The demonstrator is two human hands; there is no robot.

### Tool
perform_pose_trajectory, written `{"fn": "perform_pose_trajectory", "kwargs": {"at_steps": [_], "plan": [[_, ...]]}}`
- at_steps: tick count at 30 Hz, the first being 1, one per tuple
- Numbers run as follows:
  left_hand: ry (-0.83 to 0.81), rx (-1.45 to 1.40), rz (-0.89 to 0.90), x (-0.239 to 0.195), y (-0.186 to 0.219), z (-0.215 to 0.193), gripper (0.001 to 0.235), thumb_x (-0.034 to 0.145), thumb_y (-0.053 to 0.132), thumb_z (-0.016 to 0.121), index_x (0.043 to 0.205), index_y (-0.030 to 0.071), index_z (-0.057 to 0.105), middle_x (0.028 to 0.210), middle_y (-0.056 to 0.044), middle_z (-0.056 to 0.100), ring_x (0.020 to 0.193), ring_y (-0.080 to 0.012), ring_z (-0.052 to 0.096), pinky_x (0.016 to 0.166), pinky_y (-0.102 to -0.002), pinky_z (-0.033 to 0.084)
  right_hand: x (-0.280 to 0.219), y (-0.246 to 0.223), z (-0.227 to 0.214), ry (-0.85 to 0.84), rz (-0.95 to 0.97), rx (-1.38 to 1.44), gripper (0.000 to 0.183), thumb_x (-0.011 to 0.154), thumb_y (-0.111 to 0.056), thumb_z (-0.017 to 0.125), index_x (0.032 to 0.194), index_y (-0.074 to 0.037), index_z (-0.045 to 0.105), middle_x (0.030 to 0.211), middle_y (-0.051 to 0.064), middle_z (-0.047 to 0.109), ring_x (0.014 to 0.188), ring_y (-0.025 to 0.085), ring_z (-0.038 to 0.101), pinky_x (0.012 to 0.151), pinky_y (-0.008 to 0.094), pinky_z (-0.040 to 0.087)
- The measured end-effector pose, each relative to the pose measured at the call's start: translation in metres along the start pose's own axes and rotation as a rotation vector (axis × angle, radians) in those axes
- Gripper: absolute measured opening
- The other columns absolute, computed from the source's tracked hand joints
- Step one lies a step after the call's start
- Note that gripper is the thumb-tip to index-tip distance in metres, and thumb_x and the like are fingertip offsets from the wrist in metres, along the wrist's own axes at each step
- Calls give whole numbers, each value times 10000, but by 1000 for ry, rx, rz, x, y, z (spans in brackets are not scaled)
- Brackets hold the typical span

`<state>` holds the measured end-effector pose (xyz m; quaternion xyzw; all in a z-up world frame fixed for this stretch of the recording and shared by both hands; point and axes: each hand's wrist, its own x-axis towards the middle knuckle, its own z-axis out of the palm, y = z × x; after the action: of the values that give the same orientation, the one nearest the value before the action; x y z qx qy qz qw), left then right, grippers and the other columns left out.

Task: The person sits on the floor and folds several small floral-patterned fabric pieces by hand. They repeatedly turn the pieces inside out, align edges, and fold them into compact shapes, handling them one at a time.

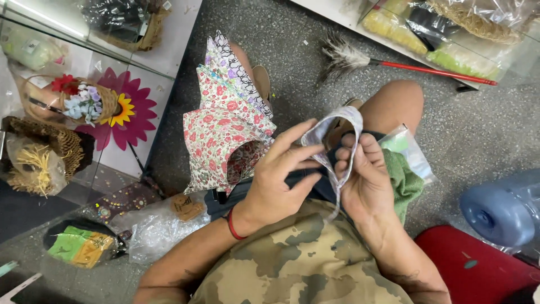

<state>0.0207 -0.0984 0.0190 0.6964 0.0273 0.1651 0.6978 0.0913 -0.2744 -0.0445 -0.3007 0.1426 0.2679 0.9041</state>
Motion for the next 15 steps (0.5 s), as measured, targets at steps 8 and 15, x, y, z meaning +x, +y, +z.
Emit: {"fn": "perform_pose_trajectory", "kwargs": {"at_steps": [8, 15], "plan": [[-106, 768, 319, 4, -26, 4, 162, 971, 25, 636, 1114, -50, 648, 1460, -259, 483, 1079, -344, 712, 748, -382, 650, 5, 15, 10, -60, 94, 65, 117, 987, -24, 644, 1098, -26, 610, 1003, 64, 615, 913, 190, 689, 786, 309, 672], [-117, 1131, 612, 16, -25, 4, 91, 973, 70, 637, 1055, 31, 623, 1268, -281, 550, 948, -367, 643, 655, -400, 579, -20, -13, 24, -166, -83, -218, 223, 833, 28, 752, 927, -27, 559, 726, 196, 619, 674, 357, 737, 555, 430, 646]]}}
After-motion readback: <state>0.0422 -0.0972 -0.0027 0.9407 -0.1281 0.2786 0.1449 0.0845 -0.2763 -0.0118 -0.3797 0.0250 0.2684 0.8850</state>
